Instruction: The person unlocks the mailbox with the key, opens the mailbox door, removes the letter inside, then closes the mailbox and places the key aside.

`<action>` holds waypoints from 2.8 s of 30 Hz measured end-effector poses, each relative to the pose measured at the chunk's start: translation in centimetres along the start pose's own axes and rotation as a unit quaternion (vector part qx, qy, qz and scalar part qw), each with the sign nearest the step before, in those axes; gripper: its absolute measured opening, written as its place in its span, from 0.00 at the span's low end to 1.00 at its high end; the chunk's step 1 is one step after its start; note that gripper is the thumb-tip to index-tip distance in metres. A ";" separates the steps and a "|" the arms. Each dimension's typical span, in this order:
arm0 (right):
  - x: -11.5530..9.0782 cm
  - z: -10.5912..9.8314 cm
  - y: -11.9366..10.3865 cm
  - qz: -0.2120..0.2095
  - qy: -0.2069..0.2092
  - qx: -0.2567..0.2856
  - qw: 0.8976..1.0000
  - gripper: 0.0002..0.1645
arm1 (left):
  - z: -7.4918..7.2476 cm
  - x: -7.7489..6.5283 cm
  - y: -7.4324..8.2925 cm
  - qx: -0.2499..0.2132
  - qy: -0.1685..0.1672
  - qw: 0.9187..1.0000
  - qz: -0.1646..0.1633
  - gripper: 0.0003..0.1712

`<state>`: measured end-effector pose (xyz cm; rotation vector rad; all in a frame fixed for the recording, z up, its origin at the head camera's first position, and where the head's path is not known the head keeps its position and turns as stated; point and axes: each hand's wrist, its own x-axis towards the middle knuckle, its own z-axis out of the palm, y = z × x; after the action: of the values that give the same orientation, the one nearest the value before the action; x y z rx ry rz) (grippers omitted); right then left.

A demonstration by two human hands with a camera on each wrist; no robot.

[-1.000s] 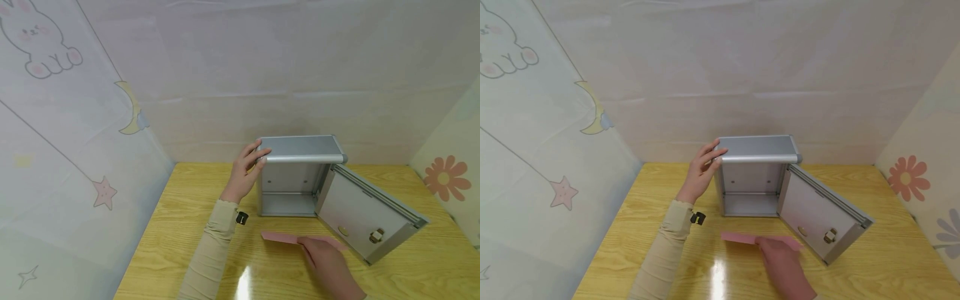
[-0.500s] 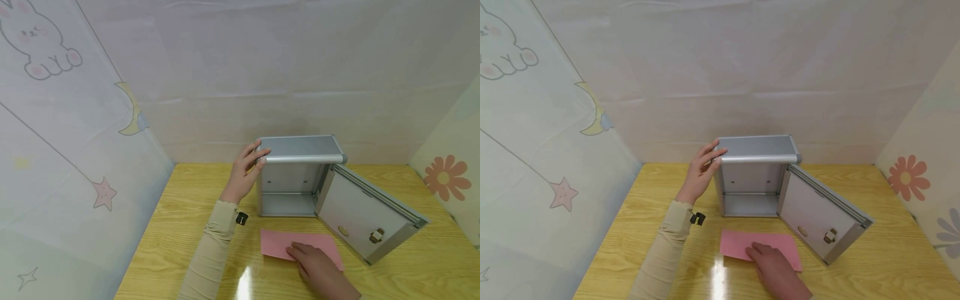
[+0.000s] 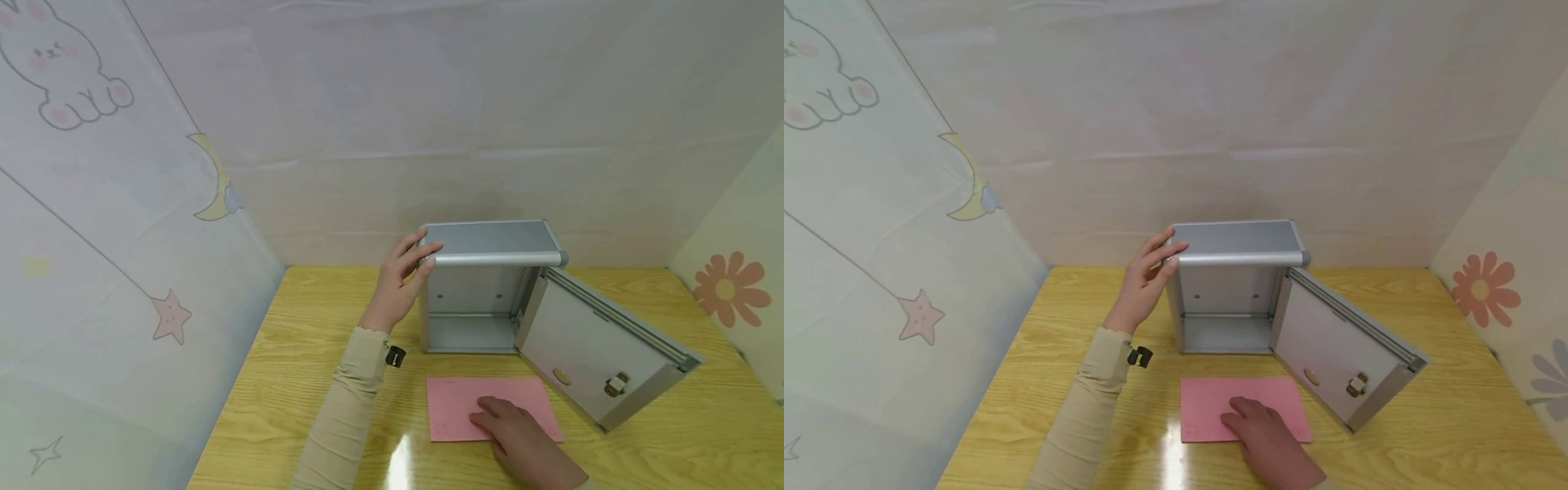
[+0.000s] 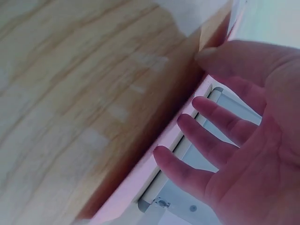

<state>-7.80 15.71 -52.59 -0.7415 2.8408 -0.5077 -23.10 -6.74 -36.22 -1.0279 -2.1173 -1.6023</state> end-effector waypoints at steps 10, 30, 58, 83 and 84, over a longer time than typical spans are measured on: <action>-0.1 0.2 0.3 -0.027 0.032 -0.021 0.999 0.15 | 0.0 0.0 -0.1 -0.002 0.002 1.000 0.001 0.17; 1.0 0.0 0.4 -0.016 0.038 -0.017 0.999 0.14 | 0.0 0.1 0.1 0.001 -0.003 1.000 0.005 0.18; 1.0 -5.8 -0.2 -0.049 0.137 -0.073 0.987 0.18 | -0.2 0.1 0.2 -0.009 0.015 1.000 0.003 0.18; -2.6 -18.1 -1.4 -0.097 0.424 -0.120 0.893 0.33 | 0.5 0.0 -3.3 0.000 0.009 1.000 -0.002 0.19; -2.7 -18.1 -1.2 -0.090 0.427 -0.123 0.892 0.34 | 0.5 0.0 -3.3 0.002 0.010 1.000 -0.002 0.19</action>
<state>-9.27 21.22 -35.12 -1.0359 3.7273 -0.6267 -25.24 -6.67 -38.75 -1.0030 -2.1107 -1.6039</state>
